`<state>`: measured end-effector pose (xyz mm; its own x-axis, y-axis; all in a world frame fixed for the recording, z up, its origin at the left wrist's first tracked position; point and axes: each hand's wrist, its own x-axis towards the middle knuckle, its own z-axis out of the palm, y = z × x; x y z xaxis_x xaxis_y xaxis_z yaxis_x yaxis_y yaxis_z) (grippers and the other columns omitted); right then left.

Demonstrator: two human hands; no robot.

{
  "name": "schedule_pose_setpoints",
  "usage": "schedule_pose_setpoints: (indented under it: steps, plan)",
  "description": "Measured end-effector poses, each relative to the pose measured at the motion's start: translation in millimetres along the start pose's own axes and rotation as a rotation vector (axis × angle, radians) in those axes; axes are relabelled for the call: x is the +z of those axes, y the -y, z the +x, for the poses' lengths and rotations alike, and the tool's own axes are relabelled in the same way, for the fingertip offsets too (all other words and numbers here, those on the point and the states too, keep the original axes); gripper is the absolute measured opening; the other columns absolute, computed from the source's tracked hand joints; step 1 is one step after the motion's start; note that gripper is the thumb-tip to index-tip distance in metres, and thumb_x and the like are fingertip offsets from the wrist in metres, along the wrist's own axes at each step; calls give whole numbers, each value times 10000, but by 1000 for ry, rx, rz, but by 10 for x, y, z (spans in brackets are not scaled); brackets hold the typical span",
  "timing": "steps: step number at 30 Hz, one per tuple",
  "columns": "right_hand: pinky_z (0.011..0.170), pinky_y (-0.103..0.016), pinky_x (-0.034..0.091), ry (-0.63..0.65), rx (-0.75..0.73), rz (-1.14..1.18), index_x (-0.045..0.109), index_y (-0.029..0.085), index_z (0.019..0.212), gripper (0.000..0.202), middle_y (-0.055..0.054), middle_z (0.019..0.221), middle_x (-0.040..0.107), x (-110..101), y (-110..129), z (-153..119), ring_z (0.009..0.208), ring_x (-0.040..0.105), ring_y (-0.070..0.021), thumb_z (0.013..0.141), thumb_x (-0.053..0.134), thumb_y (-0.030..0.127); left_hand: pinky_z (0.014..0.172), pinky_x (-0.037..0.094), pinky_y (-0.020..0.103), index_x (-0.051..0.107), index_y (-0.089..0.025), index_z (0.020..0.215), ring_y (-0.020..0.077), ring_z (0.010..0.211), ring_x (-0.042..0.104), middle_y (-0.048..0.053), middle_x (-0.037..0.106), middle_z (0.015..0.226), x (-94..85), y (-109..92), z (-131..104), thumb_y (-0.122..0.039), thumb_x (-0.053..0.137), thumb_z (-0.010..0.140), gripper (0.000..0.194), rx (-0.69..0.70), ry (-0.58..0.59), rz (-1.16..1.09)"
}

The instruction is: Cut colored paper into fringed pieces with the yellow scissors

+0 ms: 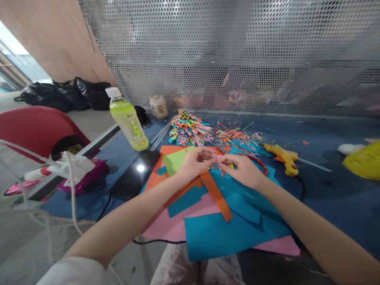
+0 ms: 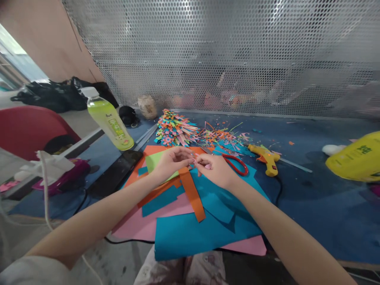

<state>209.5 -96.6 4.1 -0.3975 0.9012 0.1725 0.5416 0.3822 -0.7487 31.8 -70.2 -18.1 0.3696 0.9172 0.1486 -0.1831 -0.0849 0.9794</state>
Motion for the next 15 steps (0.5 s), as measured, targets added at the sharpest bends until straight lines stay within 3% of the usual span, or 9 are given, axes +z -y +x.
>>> schedule_pose_setpoints:
  steps: [3,6,9,12,15]
  plan:
    - [607,-289,433,-7,-12,-49,600,216,709,241,-13,649,656,-27,11,-4,620,594,-164,880,513,362,631,546,256,651,-131,799,117,630,651,19,705,721,-10,9,3,-374,839,596,368,-80,17,-36]
    - [675,-309,461,-5,-2,-191,624,218,807,233,-41,771,699,-184,-64,0,732,643,-192,907,477,369,638,542,240,650,-132,739,105,629,643,12,695,687,-34,-4,15,-398,826,617,342,-59,-25,-29]
    - [722,-356,478,-110,121,-504,608,206,907,145,-108,938,694,-399,-227,-11,835,646,-246,873,522,319,648,541,231,663,-138,756,106,664,651,18,702,708,-66,-10,29,-392,811,647,314,-28,-82,-36]
    - [771,-399,475,-23,244,-802,613,182,919,184,-174,1028,662,-508,-397,-42,956,630,-323,801,614,324,624,544,240,676,-144,793,126,708,661,32,715,763,-94,16,39,-393,812,637,324,-73,-117,-59]
    - [699,-403,472,30,308,-832,617,153,909,257,-190,944,669,-466,-489,-66,864,646,-341,740,668,340,564,516,222,681,-150,811,156,766,675,48,722,807,-104,43,41,-393,808,636,325,-108,-115,-55]
